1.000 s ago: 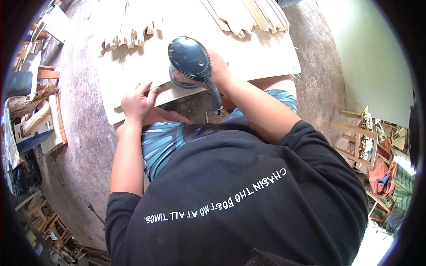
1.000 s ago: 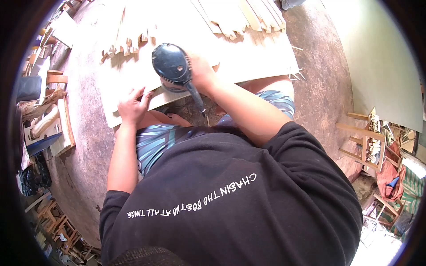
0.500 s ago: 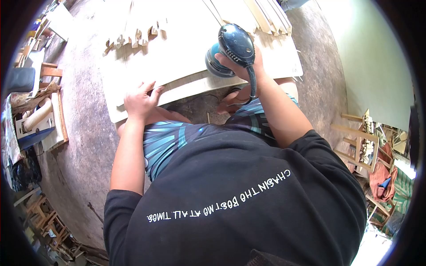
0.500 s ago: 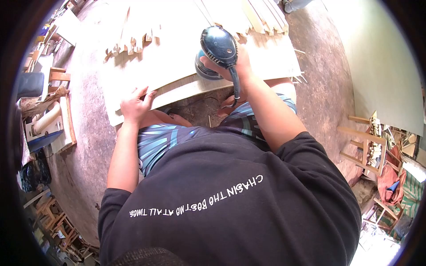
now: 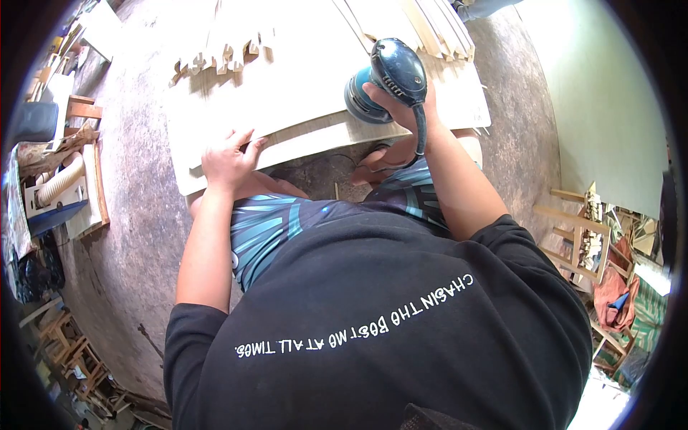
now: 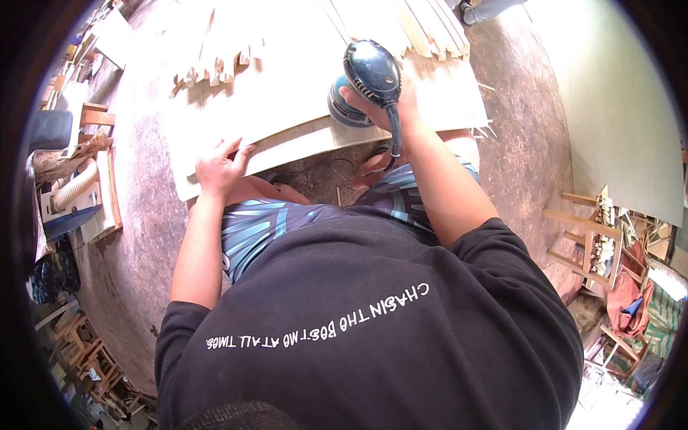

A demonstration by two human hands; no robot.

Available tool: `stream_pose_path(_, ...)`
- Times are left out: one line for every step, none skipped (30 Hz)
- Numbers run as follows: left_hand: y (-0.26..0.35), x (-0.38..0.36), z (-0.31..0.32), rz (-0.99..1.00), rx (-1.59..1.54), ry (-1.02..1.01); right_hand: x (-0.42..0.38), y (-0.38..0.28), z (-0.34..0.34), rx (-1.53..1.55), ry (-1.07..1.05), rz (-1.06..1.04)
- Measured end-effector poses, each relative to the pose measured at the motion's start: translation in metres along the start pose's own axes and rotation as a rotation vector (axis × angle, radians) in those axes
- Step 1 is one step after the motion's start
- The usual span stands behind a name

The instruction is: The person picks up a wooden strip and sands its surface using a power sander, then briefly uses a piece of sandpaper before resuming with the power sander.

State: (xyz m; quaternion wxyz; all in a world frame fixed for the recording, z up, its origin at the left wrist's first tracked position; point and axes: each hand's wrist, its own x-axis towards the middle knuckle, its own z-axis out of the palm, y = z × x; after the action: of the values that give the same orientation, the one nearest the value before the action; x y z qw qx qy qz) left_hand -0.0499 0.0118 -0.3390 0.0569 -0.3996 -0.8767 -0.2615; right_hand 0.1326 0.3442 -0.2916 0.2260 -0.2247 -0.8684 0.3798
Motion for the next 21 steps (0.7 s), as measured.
stream_pose_path(0.000, 0.000, 0.000, 0.000, -0.002, 0.002, 0.000, -0.001, 0.000, 0.011, -0.002, 0.001)
stream_pose_path(0.001, 0.000, -0.001, 0.000, -0.003, 0.003, -0.001, -0.003, -0.001, -0.034, 0.001, -0.040)
stream_pose_path(0.002, 0.000, -0.001, 0.000, -0.003, 0.004, -0.001, -0.005, -0.001, -0.077, 0.003, -0.081)
stream_pose_path(0.001, 0.000, -0.001, 0.005, 0.005, 0.013, 0.000, -0.008, 0.001, -0.116, 0.003, -0.121)
stream_pose_path(0.002, 0.000, 0.000, 0.008, 0.016, 0.019, -0.001, -0.010, 0.003, -0.071, -0.017, -0.092)
stream_pose_path(0.002, -0.001, 0.000, 0.010, 0.027, 0.025, -0.002, -0.013, 0.005, -0.024, -0.038, -0.064)
stream_pose_path(0.002, -0.002, -0.001, 0.004, 0.028, 0.013, -0.002, -0.016, 0.007, 0.021, -0.056, -0.038)
stream_pose_path(0.003, -0.001, -0.002, 0.001, 0.026, 0.003, -0.002, -0.018, 0.011, 0.024, -0.064, -0.065)
stream_pose_path(0.004, 0.000, -0.003, -0.001, 0.022, -0.007, -0.002, -0.020, 0.014, 0.025, -0.070, -0.092)
stream_pose_path(0.003, 0.000, -0.003, -0.001, 0.024, -0.005, -0.002, -0.024, 0.016, 0.023, -0.075, -0.118)
stream_pose_path(0.003, 0.000, -0.002, 0.001, 0.025, -0.003, -0.002, -0.028, 0.019, 0.044, -0.100, -0.102)
stream_pose_path(0.002, 0.000, -0.002, 0.002, 0.026, -0.001, -0.003, -0.035, 0.023, 0.066, -0.124, -0.087)
stream_pose_path(0.002, 0.000, -0.002, 0.000, 0.026, -0.005, -0.005, -0.042, 0.026, 0.075, -0.174, -0.047)
stream_pose_path(0.002, -0.001, -0.002, -0.003, 0.027, -0.008, -0.004, -0.041, 0.032, -0.017, -0.174, -0.170)
stream_pose_path(0.002, -0.001, -0.002, -0.007, 0.028, -0.012, -0.005, -0.047, 0.036, 0.019, -0.197, -0.150)
stream_pose_path(0.003, -0.001, -0.003, -0.009, 0.031, -0.020, -0.005, -0.054, 0.041, 0.054, -0.220, -0.129)
stream_pose_path(0.003, -0.001, -0.004, -0.010, 0.035, -0.027, -0.005, -0.060, 0.048, 0.043, -0.243, -0.116)
stream_pose_path(0.003, 0.000, -0.004, -0.011, 0.039, -0.034, -0.006, -0.072, 0.049, 0.087, -0.233, -0.141)
stream_pose_path(0.003, 0.000, -0.004, -0.008, 0.037, -0.031, -0.005, -0.067, 0.058, 0.124, -0.256, -0.155)
stream_pose_path(0.003, 0.000, -0.003, -0.004, 0.035, -0.029, -0.005, -0.062, 0.066, 0.161, -0.279, -0.170)
stream_pose_path(0.003, 0.000, -0.003, 0.001, 0.034, -0.026, -0.007, -0.070, 0.069, 0.152, -0.243, -0.208)
